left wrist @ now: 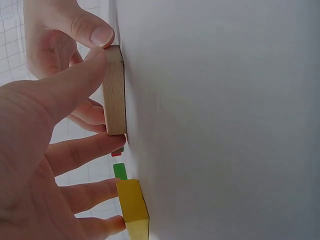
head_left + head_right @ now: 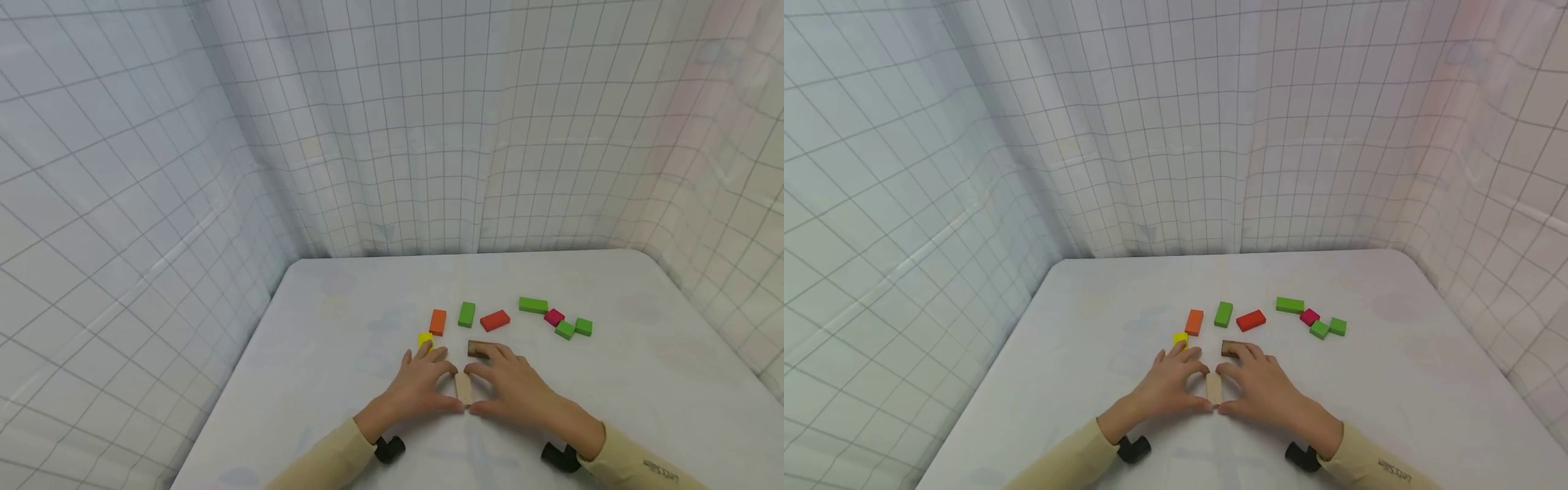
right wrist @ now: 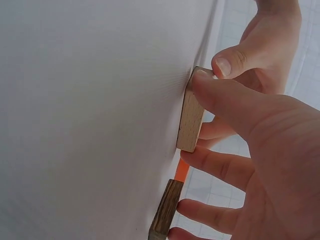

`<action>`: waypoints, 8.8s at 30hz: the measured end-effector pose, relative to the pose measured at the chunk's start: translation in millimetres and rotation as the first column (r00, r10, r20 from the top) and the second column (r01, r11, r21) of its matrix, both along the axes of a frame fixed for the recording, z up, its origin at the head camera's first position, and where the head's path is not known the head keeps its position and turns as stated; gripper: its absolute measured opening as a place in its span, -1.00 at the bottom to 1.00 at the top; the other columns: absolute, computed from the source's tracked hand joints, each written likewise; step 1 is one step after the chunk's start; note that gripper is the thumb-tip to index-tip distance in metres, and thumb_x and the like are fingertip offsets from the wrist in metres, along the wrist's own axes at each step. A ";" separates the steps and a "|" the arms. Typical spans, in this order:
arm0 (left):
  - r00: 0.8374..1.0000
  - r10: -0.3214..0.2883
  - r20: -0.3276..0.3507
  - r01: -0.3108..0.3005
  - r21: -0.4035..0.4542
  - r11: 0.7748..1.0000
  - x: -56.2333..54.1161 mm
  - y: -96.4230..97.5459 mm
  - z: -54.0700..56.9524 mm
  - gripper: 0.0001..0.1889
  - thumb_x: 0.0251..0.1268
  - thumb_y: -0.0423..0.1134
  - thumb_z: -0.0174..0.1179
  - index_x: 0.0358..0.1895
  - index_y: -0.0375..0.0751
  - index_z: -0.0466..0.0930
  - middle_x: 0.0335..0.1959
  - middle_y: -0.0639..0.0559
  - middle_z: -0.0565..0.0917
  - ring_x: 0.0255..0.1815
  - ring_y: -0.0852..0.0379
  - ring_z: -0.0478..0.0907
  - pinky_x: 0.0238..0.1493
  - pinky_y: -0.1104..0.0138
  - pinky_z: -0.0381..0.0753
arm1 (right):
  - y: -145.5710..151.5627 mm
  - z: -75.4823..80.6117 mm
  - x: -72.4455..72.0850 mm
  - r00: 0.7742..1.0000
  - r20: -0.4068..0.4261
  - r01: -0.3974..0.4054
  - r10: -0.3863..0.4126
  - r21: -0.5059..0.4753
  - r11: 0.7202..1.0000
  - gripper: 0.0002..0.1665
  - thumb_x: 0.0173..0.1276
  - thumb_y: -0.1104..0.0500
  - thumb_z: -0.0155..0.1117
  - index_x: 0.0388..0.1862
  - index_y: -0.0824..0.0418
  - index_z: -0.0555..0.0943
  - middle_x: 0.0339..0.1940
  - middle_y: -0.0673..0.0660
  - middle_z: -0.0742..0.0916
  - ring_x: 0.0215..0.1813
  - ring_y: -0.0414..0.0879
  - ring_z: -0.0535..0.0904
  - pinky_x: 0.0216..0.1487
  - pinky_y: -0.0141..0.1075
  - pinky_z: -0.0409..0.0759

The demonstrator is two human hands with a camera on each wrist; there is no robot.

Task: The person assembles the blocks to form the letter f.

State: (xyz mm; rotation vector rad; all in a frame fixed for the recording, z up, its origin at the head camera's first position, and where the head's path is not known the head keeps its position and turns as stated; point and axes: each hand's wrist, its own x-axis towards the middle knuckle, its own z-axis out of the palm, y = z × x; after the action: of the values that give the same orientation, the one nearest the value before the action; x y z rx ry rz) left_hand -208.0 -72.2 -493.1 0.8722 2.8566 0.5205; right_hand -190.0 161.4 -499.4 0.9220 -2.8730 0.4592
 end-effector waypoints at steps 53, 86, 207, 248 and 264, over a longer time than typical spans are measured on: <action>0.989 0.050 0.141 -0.064 0.093 0.994 -51.3 -42.3 -0.2 -0.11 0.03 0.06 0.56 0.46 -0.14 0.41 0.47 -0.03 0.38 0.47 -0.04 0.28 0.43 0.06 0.29 | 5.7 0.3 4.2 0.998 0.025 0.064 -0.064 0.028 0.998 -0.29 0.07 -0.39 0.51 0.17 -0.15 0.67 0.44 0.10 0.44 0.31 0.06 0.35 0.06 0.12 0.54; 0.989 0.069 0.129 -0.092 0.187 0.978 -53.1 -36.7 12.9 -0.16 0.03 0.14 0.52 0.41 -0.11 0.49 0.40 0.00 0.45 0.34 0.01 0.41 0.32 0.10 0.44 | 4.9 2.3 5.7 0.998 0.019 0.060 -0.060 0.020 0.998 -0.29 0.08 -0.38 0.51 0.16 -0.13 0.67 0.44 0.10 0.44 0.30 0.07 0.36 0.04 0.13 0.55; 0.970 0.008 0.241 -0.015 0.027 1.000 -34.9 20.7 8.4 -0.14 0.07 0.22 0.47 0.48 0.10 0.41 0.57 0.05 0.21 0.52 0.00 0.22 0.40 0.01 0.34 | 25.0 25.4 -14.6 0.993 -0.041 0.105 -0.107 -0.046 0.993 -0.46 0.17 -0.05 0.58 0.14 0.02 0.73 0.16 0.14 0.66 0.21 0.14 0.54 0.05 0.10 0.63; 0.977 -0.087 0.194 0.089 -0.001 0.996 -23.2 15.6 3.4 0.03 0.01 0.36 0.42 0.56 0.04 0.25 0.65 0.02 0.00 0.57 0.08 0.13 0.41 0.14 0.32 | 25.8 11.7 -40.2 0.995 0.075 0.072 -0.065 -0.094 0.993 -0.44 0.15 0.37 0.50 0.16 0.08 0.70 -0.25 -0.05 0.59 -0.32 -0.19 0.45 -0.31 -0.35 0.51; 0.975 -0.124 0.185 0.122 0.027 0.992 -24.2 15.0 0.9 0.03 0.03 0.36 0.41 0.56 -0.01 0.25 0.64 -0.02 0.01 0.57 0.07 0.13 0.41 0.16 0.33 | 24.3 18.6 -49.9 0.981 0.083 0.188 -0.178 -0.130 0.974 -0.58 0.14 0.33 0.52 0.03 0.20 0.74 -0.21 0.02 0.69 -0.24 -0.09 0.56 -0.17 -0.19 0.64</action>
State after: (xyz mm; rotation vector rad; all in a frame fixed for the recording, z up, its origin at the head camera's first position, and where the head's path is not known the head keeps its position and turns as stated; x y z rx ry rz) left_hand -232.3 -57.2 -492.2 0.9422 2.6152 0.5768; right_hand -239.9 185.6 -480.9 0.6247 -2.9086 0.6736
